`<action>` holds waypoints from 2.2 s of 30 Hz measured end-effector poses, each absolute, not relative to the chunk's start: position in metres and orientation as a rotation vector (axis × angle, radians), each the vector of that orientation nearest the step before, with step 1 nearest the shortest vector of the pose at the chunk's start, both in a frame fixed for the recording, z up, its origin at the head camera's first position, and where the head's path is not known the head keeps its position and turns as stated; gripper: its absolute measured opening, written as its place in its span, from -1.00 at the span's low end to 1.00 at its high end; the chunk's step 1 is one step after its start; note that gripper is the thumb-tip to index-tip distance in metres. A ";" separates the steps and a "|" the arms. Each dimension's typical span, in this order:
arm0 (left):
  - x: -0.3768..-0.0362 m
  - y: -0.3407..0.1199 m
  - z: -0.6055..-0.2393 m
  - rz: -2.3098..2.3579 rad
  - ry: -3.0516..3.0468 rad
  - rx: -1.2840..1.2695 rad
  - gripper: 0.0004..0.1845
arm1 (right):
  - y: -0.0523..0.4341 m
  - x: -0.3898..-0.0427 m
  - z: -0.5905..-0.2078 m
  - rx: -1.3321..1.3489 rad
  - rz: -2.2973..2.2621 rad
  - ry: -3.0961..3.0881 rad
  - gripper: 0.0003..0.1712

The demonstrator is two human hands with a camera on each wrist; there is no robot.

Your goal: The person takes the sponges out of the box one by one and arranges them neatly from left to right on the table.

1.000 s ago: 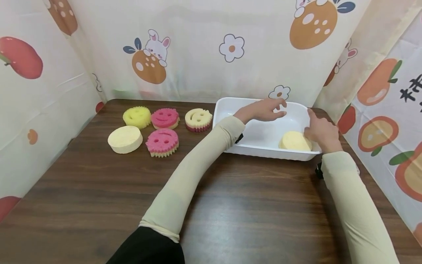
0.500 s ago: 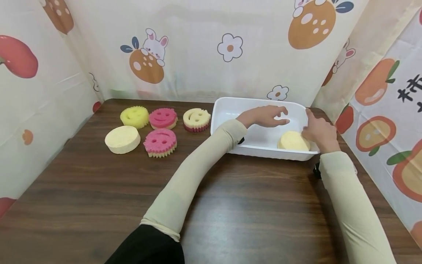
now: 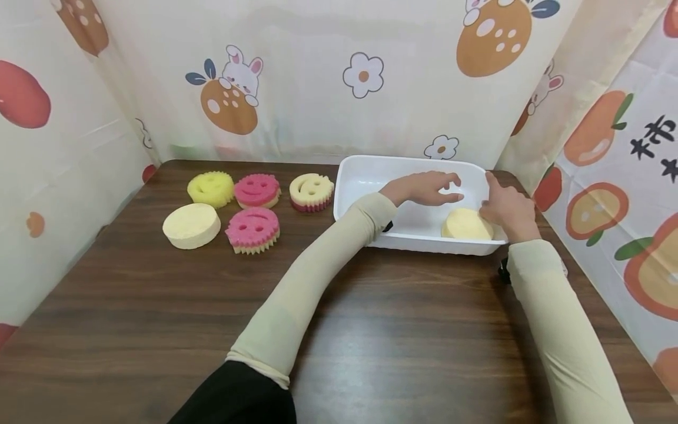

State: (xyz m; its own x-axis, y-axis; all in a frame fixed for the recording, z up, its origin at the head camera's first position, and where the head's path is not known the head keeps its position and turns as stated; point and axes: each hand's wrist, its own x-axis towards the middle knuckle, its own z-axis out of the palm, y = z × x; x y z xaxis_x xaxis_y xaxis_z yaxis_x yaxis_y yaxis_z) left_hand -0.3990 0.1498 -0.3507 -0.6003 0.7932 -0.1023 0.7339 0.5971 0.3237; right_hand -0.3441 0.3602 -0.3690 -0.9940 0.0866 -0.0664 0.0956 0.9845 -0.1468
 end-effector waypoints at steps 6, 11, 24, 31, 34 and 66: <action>-0.399 0.148 -0.350 0.324 2.584 1.269 -0.43 | 0.359 -0.346 -0.369 0.124 -0.224 3.095 -0.06; -0.399 0.148 -0.350 0.306 2.554 1.265 -0.42 | 0.358 -0.345 -0.368 0.135 -0.224 3.081 -0.05; -0.393 0.157 -0.354 0.171 2.528 1.295 -0.34 | 0.359 -0.344 -0.369 0.160 -0.210 3.075 -0.04; -0.394 0.157 -0.357 0.136 2.513 1.249 -0.29 | 0.360 -0.346 -0.371 0.156 -0.216 3.067 -0.02; -0.393 0.156 -0.357 0.162 2.497 1.250 -0.28 | 0.360 -0.347 -0.372 0.154 -0.211 3.072 -0.02; -0.392 0.155 -0.357 0.106 2.422 1.194 -0.18 | 0.360 -0.348 -0.375 0.170 -0.235 3.071 -0.01</action>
State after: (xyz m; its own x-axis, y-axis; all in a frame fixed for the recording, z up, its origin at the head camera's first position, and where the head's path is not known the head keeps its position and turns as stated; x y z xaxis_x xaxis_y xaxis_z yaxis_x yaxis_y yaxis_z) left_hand -0.3921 0.1549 -0.3567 -0.5332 0.7709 -0.3484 0.7376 0.6253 0.2549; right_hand -0.3480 0.3597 -0.3748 -0.9923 0.1054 -0.0655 0.1141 0.9823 -0.1484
